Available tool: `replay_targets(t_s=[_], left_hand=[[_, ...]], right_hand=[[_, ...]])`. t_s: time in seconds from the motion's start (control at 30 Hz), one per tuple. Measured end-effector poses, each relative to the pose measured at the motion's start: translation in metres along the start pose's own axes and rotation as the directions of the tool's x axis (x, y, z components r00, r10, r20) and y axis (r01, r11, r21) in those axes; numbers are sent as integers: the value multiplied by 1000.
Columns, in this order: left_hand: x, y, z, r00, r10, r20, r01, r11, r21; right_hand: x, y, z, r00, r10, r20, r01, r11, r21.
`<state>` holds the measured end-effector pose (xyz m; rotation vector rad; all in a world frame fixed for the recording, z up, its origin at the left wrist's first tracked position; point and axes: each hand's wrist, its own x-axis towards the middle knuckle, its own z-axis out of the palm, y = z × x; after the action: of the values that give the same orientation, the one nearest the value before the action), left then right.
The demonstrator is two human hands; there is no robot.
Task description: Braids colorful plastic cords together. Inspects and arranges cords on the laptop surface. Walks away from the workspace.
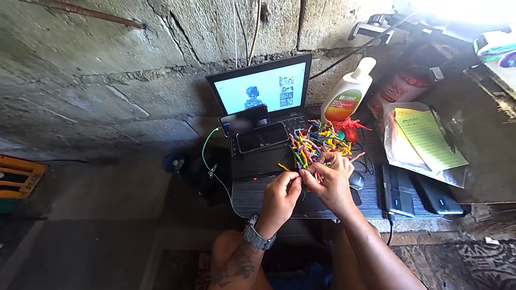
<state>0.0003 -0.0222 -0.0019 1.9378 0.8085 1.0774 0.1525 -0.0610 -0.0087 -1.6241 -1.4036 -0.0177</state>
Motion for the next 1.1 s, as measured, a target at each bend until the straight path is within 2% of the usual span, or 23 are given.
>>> replay_targets(t_s=[0.07,0.13,0.23,0.3,0.4,0.47,0.53,0.6,0.67,0.73,0.77,0.83,0.87,0.93,1.0,1.1], left_hand=[[1,-1,0,998,-56,2,56,996,-69],[6,2,-4,978,-203,56,211,930,-302],[13,4,-15,890,-363,277,455,662,-596],[15,6,-21,830,-387,403,557,525,-644],[15,7,-24,775,-367,514,632,459,-625],[13,8,-24,765,-363,532,643,473,-603],[10,10,-21,806,-370,462,591,555,-586],[6,11,-17,907,-306,289,417,751,-512],[2,7,-11,984,-132,118,165,929,-333],[0,2,-8,999,-8,32,11,995,-103],[0,-1,-7,999,3,34,-3,1000,-11],[0,-2,-8,995,-51,90,45,997,67],[2,-1,-10,986,-102,134,98,995,37],[7,1,-17,948,-210,239,249,957,-147],[11,3,-22,910,-277,309,378,860,-342],[11,7,-26,878,-302,371,461,739,-492]], right_hand=[[-1,1,-3,995,74,64,-83,986,142],[1,3,-12,985,81,155,-125,944,306],[2,7,-20,975,-40,220,-52,917,395],[1,10,-19,971,-103,214,7,913,408],[1,14,-13,973,-179,143,124,937,325],[-1,15,-9,973,-205,108,173,952,253],[-2,12,-7,975,-202,92,180,962,203],[-3,7,-6,984,-158,84,143,975,169],[-3,2,-5,991,-104,89,92,987,132],[-3,0,-3,992,-56,112,45,994,95],[-3,0,-2,990,-35,135,24,996,85],[-3,5,-2,981,-17,192,-11,990,143],[-2,8,-4,972,-14,234,-40,974,223],[0,13,-10,954,-48,295,-65,930,361],[2,14,-13,946,-88,311,-60,898,436],[3,14,-11,947,-118,300,-39,881,471]])
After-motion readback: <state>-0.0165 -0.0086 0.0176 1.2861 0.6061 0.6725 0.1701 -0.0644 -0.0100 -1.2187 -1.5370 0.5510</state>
